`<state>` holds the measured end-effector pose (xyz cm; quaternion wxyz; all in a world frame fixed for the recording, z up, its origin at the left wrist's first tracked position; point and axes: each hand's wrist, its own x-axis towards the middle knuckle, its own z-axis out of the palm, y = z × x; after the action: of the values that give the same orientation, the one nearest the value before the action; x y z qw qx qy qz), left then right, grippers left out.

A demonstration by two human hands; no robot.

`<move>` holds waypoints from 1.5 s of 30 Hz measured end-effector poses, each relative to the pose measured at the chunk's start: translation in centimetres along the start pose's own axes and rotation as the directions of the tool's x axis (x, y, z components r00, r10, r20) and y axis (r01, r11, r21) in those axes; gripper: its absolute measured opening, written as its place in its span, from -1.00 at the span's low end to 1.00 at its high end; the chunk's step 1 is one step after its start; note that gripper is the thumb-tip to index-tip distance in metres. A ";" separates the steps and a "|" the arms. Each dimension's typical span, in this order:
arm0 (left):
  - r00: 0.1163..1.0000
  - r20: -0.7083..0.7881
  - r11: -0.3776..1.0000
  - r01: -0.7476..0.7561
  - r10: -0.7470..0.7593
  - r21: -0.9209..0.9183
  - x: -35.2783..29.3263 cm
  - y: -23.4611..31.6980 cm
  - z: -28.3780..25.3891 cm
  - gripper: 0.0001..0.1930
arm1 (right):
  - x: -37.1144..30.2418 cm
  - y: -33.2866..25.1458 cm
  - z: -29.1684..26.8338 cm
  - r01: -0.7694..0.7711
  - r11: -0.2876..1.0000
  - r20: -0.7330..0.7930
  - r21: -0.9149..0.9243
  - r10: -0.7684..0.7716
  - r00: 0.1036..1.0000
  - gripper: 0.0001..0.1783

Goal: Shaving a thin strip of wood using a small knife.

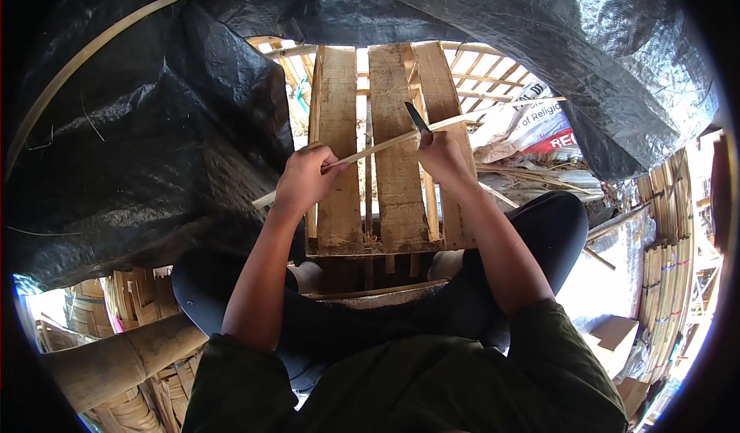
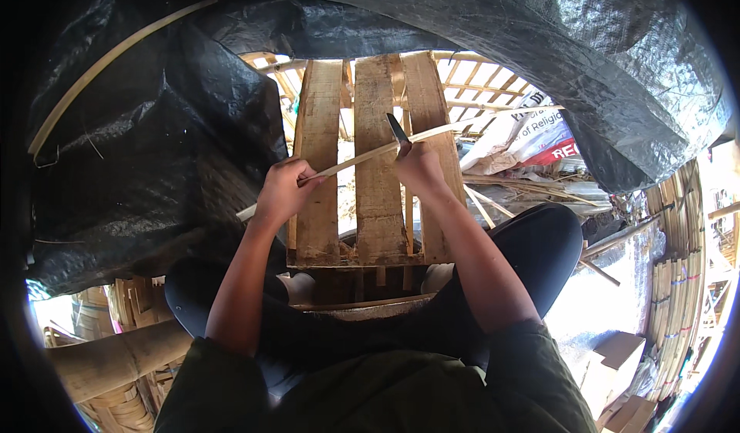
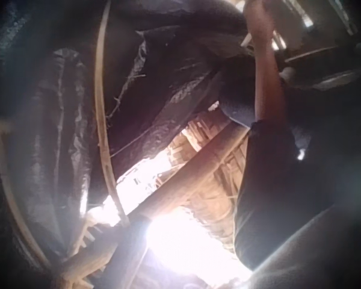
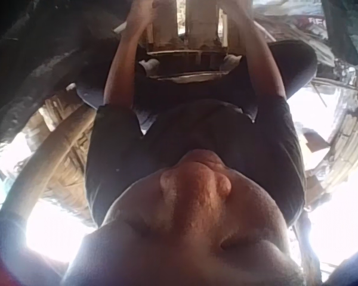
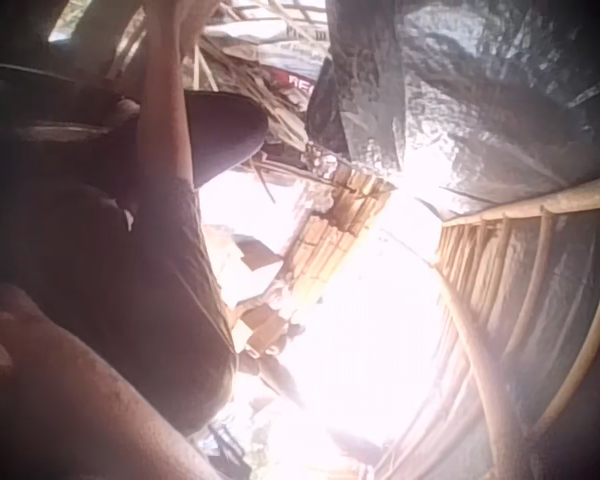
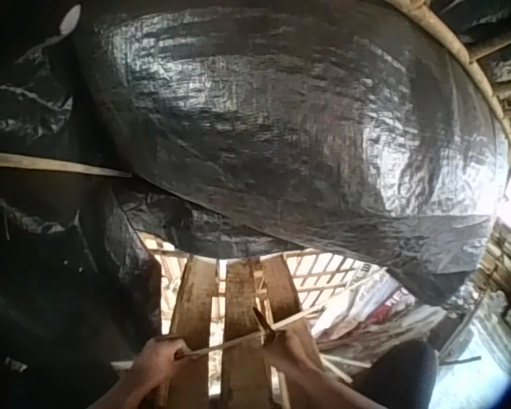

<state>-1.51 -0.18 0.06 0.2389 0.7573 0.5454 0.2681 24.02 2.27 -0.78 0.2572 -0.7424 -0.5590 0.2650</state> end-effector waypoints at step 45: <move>0.995 -0.001 0.995 -0.099 0.099 -0.001 1.6 0.3 0.8 -0.78 | -0.8 4.8 1.0 0.321 0.880 0.050 -0.350 -0.325 0.944 -0.61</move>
<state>-0.36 1.22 -0.09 0.2256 0.7830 0.5072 0.2805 26.48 0.46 -4.64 0.1629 -0.6742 -0.7120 0.1097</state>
